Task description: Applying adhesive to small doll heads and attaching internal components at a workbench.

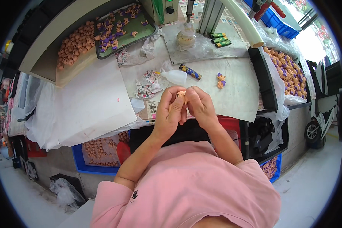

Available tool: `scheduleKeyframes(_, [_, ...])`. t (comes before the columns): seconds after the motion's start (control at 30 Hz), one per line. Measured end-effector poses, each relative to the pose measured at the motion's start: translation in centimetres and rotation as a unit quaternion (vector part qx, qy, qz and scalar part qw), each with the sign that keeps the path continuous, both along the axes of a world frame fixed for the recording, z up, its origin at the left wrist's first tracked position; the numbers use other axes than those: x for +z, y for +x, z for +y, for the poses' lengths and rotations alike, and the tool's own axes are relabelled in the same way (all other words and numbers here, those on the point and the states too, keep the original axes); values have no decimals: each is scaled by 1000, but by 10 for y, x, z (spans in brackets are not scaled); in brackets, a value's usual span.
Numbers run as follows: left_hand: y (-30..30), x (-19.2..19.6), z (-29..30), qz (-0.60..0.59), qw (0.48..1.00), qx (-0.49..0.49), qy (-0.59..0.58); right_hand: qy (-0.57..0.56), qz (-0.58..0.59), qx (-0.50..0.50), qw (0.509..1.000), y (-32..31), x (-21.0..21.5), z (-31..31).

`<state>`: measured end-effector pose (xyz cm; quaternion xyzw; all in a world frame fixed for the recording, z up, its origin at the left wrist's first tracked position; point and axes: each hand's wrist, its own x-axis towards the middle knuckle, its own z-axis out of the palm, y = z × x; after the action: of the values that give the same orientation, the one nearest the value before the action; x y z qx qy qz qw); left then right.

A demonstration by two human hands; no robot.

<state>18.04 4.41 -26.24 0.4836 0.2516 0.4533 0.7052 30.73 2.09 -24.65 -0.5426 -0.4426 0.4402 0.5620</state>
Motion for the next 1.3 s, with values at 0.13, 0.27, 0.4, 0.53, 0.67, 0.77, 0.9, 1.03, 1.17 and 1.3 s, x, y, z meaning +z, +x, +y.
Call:
scheduleKeyframes(0.13, [-5,0,10,22,989,21,147,-126,146,115,974,17,-1,-4])
scheduleKeyframes(0.27, [-9,-7,17,81,957,20,278,-153,181,109,965,18,4,-8])
scheduleKeyframes(0.4, [-12,6,0,157,979,49,122,-46,15,9,999,7,-4,-5])
scheduleKeyframes(0.53, [-4,-1,3,237,929,136,250,36,-196,-51,979,-6,3,-8])
scheduleKeyframes(0.67, [6,-10,2,252,878,238,329,85,-229,-65,968,-16,-6,-7])
scheduleKeyframes(0.77, [9,-10,-1,228,907,248,252,142,-243,-100,954,-25,-14,-4])
scheduleKeyframes(0.9, [3,-5,6,178,942,217,184,199,-283,-93,934,-28,-20,5])
scheduleKeyframes(1.03, [-5,-4,4,104,977,172,75,190,-280,-52,940,-31,-9,5])
scheduleKeyframes(1.17, [-9,16,5,-1,994,89,-63,284,-382,-34,879,-18,0,16])
scheduleKeyframes(1.3, [-15,53,-5,-52,993,35,-99,270,-384,-23,883,-19,39,3])
